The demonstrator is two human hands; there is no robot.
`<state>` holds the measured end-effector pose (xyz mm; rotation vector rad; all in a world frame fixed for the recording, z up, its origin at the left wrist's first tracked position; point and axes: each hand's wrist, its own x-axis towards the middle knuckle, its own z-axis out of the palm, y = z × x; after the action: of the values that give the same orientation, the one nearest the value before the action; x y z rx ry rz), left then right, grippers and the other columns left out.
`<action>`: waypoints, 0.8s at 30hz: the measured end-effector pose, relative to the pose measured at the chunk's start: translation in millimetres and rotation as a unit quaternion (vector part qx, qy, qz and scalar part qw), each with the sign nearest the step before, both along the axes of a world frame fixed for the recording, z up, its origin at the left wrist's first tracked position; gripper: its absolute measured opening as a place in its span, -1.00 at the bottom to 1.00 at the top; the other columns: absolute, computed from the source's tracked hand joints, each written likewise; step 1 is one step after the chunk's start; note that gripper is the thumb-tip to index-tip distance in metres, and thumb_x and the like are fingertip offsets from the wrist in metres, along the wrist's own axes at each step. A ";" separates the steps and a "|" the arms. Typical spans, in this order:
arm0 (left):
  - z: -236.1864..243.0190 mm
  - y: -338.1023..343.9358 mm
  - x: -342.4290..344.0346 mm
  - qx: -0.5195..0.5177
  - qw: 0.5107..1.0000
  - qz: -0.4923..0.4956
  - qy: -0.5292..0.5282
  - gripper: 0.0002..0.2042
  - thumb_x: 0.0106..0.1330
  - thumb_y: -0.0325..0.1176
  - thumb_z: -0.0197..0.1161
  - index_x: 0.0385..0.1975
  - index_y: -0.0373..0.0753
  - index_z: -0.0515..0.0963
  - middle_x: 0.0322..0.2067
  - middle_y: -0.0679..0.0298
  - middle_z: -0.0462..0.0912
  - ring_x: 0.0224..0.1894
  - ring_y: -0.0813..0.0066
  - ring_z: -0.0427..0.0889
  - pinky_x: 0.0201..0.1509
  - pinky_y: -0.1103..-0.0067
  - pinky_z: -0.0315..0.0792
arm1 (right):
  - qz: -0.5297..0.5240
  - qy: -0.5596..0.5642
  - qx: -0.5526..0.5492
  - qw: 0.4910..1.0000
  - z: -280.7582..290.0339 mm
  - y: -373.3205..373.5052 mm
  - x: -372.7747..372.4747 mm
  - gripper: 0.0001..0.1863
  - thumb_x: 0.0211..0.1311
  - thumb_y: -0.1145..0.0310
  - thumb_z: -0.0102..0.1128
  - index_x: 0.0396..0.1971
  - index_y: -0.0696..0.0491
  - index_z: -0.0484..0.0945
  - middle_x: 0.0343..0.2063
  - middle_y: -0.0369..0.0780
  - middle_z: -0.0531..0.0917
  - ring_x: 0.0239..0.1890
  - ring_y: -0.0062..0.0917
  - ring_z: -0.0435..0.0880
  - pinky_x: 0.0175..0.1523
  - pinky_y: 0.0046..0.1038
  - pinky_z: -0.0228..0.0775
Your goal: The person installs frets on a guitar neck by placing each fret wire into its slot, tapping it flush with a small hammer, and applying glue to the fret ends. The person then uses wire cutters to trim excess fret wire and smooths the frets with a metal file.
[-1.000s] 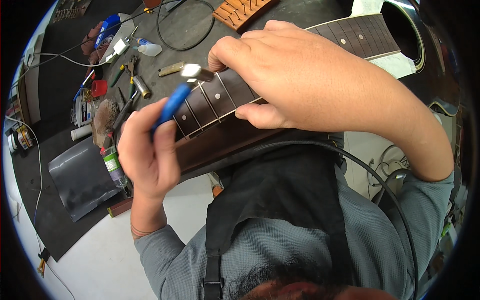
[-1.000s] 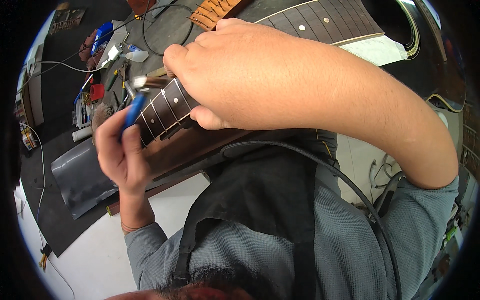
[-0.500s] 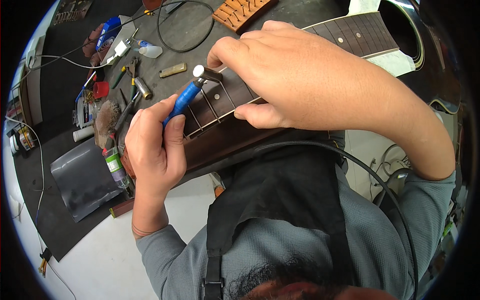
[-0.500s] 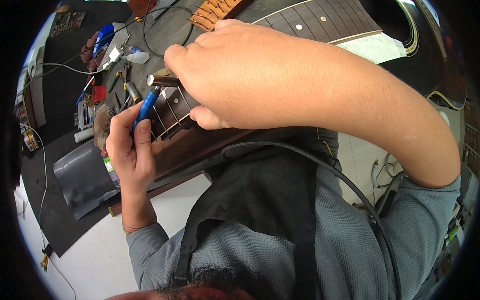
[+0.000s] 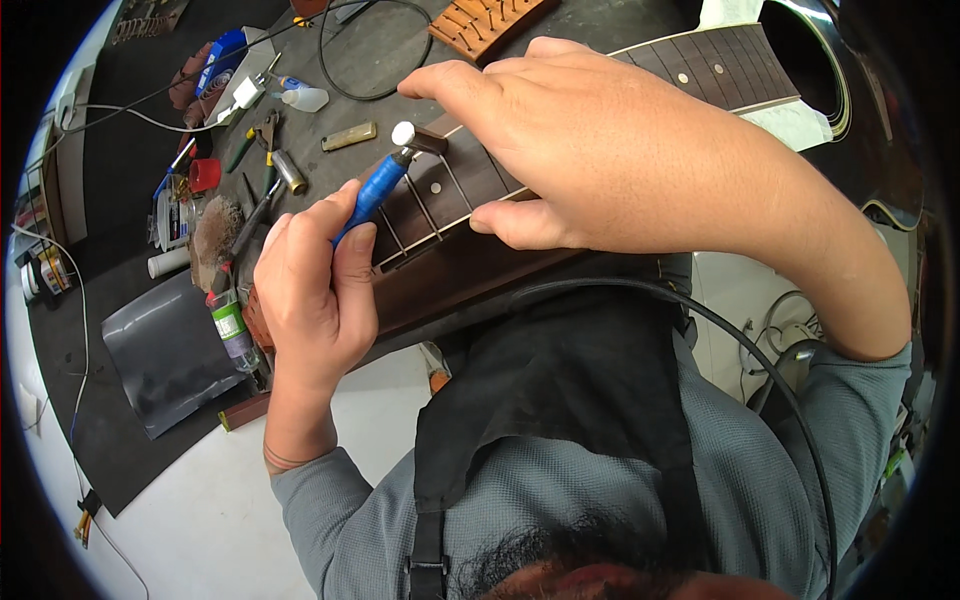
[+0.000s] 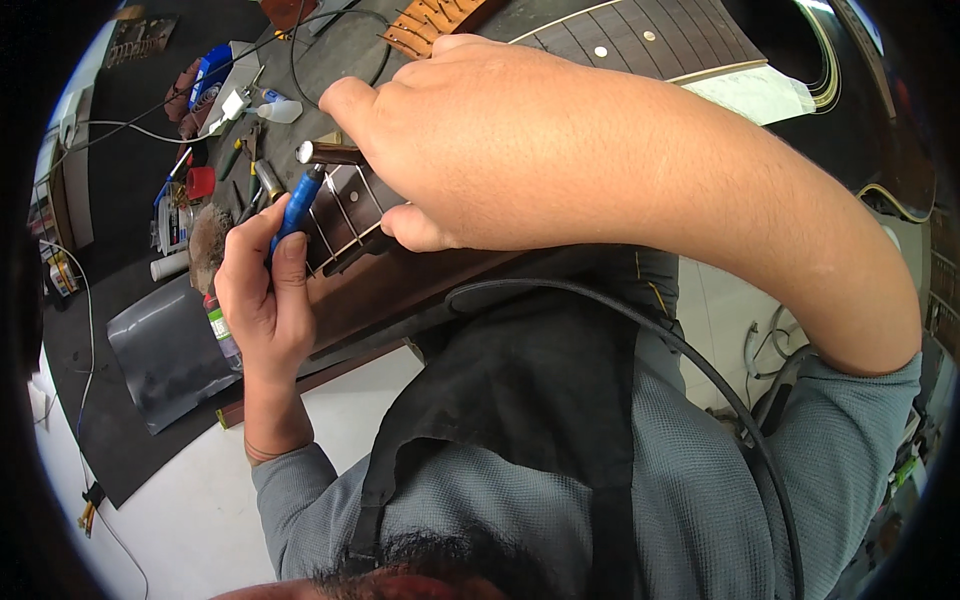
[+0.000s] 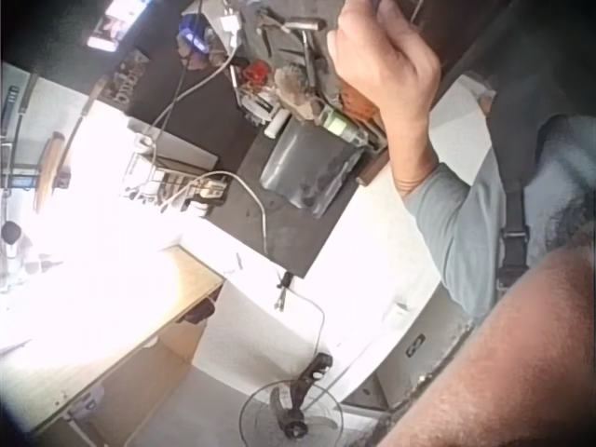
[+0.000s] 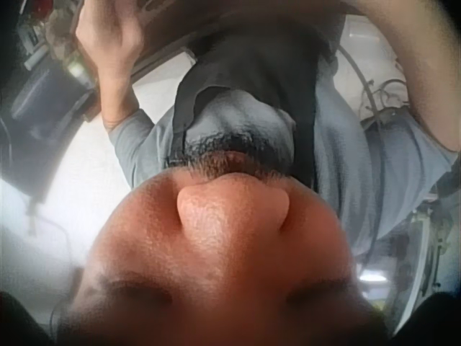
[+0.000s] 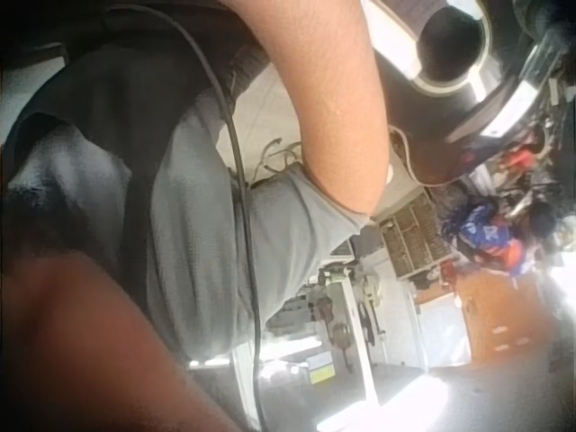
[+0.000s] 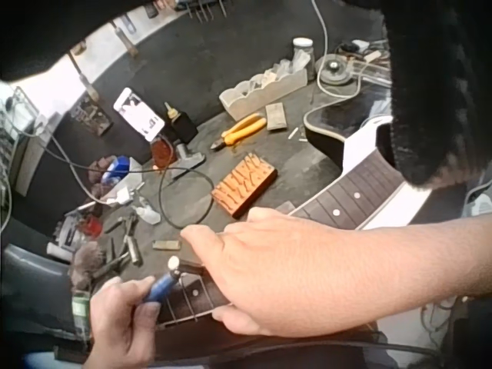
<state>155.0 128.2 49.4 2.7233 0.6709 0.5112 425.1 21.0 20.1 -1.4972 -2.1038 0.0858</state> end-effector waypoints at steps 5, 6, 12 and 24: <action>-12.0 1.7 -9.9 -0.010 0.985 0.028 -0.171 -0.77 0.62 -0.48 0.25 0.15 -0.44 0.60 -0.13 0.25 0.66 -0.23 0.57 0.52 -0.07 0.63 0.42 | -0.006 -0.005 0.006 1.000 0.6 -1.1 0.2 -0.42 0.27 0.20 0.51 0.08 0.34 0.53 -0.36 0.05 0.81 -0.18 -0.10 0.86 0.10 -0.22 0.66; -16.4 3.6 -13.5 -0.017 0.977 0.029 -0.212 -0.77 0.64 -0.47 0.23 0.17 -0.43 0.59 -0.12 0.28 0.65 -0.22 0.60 0.50 -0.06 0.65 0.41 | -0.007 -0.003 0.008 1.000 0.5 -1.6 1.4 -0.41 0.27 0.20 0.51 0.08 0.34 0.53 -0.37 0.05 0.81 -0.18 -0.10 0.86 0.10 -0.22 0.66; -1.9 1.4 -1.5 0.002 1.000 0.000 0.002 -0.78 0.54 -0.53 0.32 0.08 -0.46 0.63 -0.30 0.13 0.71 -0.36 0.41 0.61 -0.18 0.52 0.50 | 0.001 -0.006 -0.008 1.000 0.0 1.1 -0.1 -0.41 0.27 0.20 0.51 0.09 0.33 0.53 -0.35 0.05 0.81 -0.16 -0.09 0.86 0.11 -0.21 0.65; -0.9 1.7 5.3 0.026 0.999 -0.018 -0.010 -0.77 0.36 -0.58 0.43 -0.01 -0.43 0.68 -0.31 0.08 0.77 -0.48 0.21 0.58 -0.32 0.40 0.44 | 0.001 -0.001 0.003 1.000 -1.2 0.4 1.0 -0.42 0.27 0.20 0.50 0.09 0.30 0.53 -0.37 0.02 0.81 -0.18 -0.12 0.86 0.12 -0.22 0.63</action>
<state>160.3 130.0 48.6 2.7702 0.6099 0.5526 426.2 21.5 18.9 -1.4933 -2.1061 0.0786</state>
